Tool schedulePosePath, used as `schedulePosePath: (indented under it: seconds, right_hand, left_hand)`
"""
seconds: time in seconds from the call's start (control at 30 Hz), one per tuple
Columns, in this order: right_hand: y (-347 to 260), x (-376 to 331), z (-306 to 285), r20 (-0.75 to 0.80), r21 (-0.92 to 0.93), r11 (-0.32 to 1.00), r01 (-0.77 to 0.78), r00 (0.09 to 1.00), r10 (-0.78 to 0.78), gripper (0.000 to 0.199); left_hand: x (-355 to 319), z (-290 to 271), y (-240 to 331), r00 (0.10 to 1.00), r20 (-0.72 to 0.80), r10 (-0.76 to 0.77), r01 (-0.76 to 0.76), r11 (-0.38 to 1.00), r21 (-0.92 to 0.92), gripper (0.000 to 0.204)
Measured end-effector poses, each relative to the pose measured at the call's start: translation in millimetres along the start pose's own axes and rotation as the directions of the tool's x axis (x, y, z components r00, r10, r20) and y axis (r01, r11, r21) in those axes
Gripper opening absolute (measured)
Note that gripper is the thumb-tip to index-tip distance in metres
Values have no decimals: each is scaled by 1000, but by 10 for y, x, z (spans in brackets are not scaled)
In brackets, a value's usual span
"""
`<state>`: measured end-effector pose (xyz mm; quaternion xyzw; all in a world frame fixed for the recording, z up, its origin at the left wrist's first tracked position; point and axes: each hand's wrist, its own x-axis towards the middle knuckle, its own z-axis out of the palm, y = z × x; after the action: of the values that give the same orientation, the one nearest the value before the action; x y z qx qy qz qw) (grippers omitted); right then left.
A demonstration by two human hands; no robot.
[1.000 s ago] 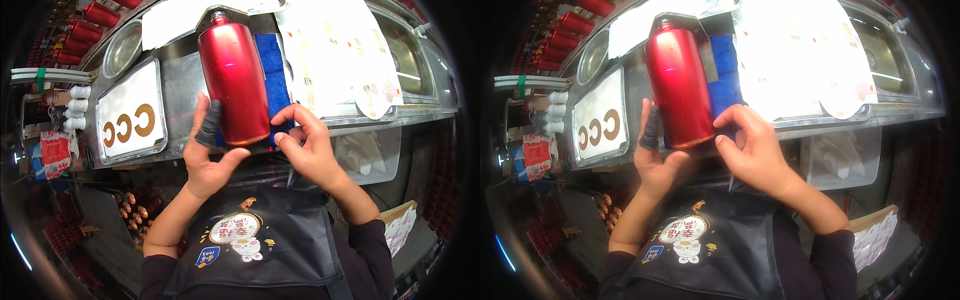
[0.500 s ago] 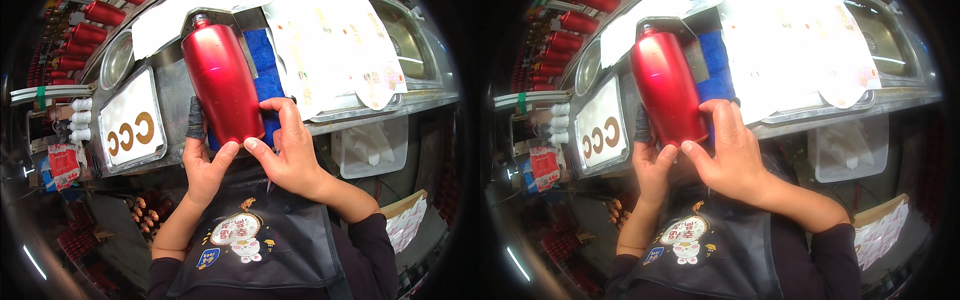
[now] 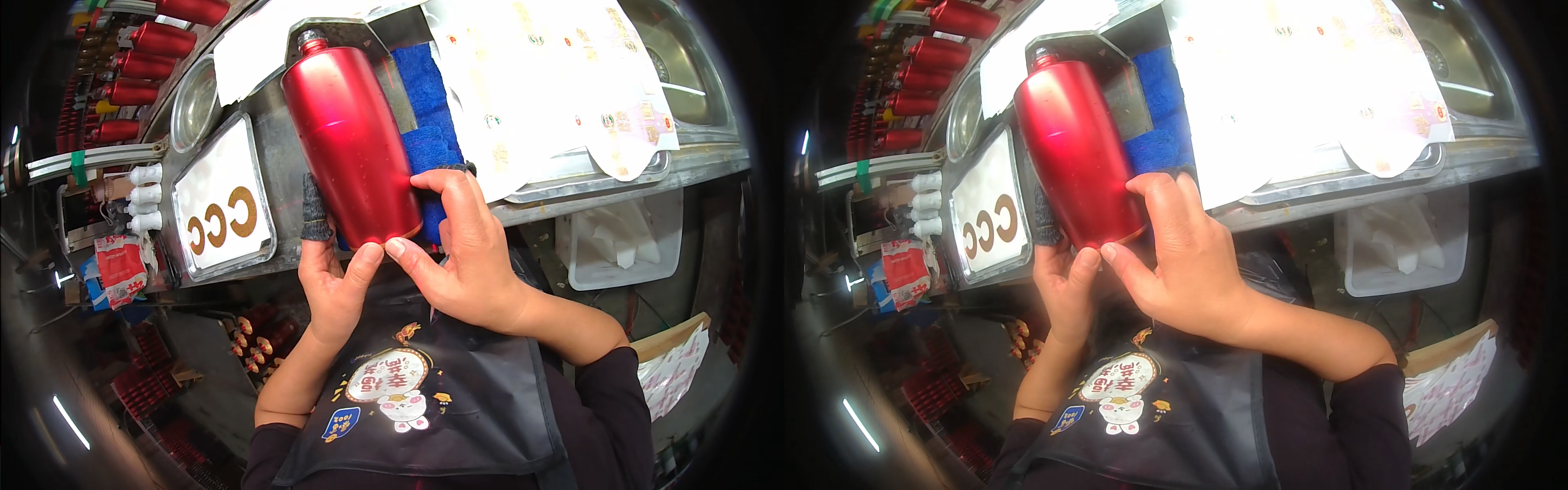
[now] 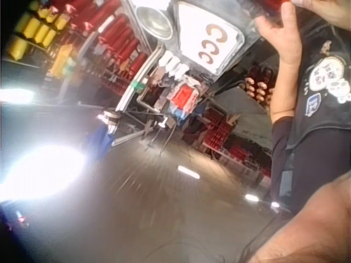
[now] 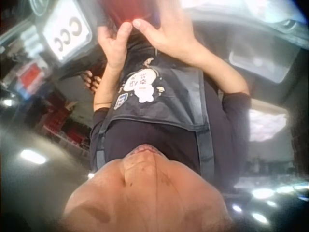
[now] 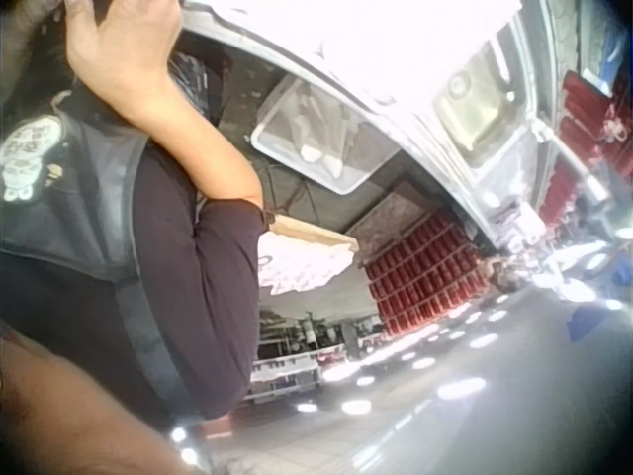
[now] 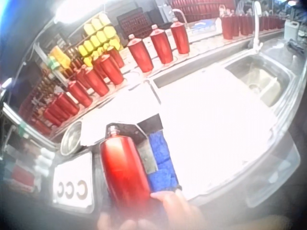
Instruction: The person repeatedly applies gold crescent-shaped stickers and rectangular labels to red cylindrical bottles. They place each sticker on the bottle, smooth it with fingers, and wipe the surface with a blue cloth. The process is repeated for multiple bottles at a stainless steel workstation.
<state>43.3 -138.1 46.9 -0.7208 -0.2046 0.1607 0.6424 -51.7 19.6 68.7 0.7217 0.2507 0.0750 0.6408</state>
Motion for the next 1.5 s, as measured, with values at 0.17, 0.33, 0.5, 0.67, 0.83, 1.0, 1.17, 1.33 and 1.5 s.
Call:
schedulePosePath:
  seconds: [0.17, 0.33, 0.5, 0.67, 0.83, 1.0, 1.17, 1.33, 1.5]
  right_hand:
    - [5, 11, -33, 39, 17, 999, -42, 998, 41, 49]
    - [31, 23, -49, 47, 102, 994, -43, 998, 38, 41]
    - [48, 50, -70, 51, 108, 993, -46, 998, 41, 38]
    - [9, 42, -75, 66, 73, 996, -59, 996, 54, 39]
    - [13, 39, -51, 47, 16, 1000, -19, 999, 19, 43]
    - [35, 48, -52, 62, 46, 998, -39, 997, 36, 48]
    - [-20, 24, 49, 28, -36, 999, -29, 999, 30, 53]
    - [-4, 34, 149, -31, -91, 995, 31, 999, -34, 57]
    - [56, 25, 105, -23, -50, 998, 40, 999, -42, 46]
  left_hand:
    - [-4, 23, -19, 999, -11, 47, -47, 999, 1, 60]
    - [-7, 5, 27, 999, -44, -12, 9, 997, -78, 60]
    - [4, 30, 47, 1000, -9, 20, -20, 999, -43, 62]
    - [28, 75, 105, 1000, -29, -3, 2, 1000, -22, 62]
    - [41, 116, 174, 998, -46, -53, 52, 999, -13, 60]
    - [-75, 79, 5, 987, -83, 141, -137, 989, 51, 78]
    - [-321, -184, -178, 902, 147, 407, -396, 639, 660, 65]
    - [-350, -157, -301, 872, 167, 460, -425, 544, 723, 56]
    - [-244, -112, -137, 830, 265, 491, -474, 368, 800, 46]
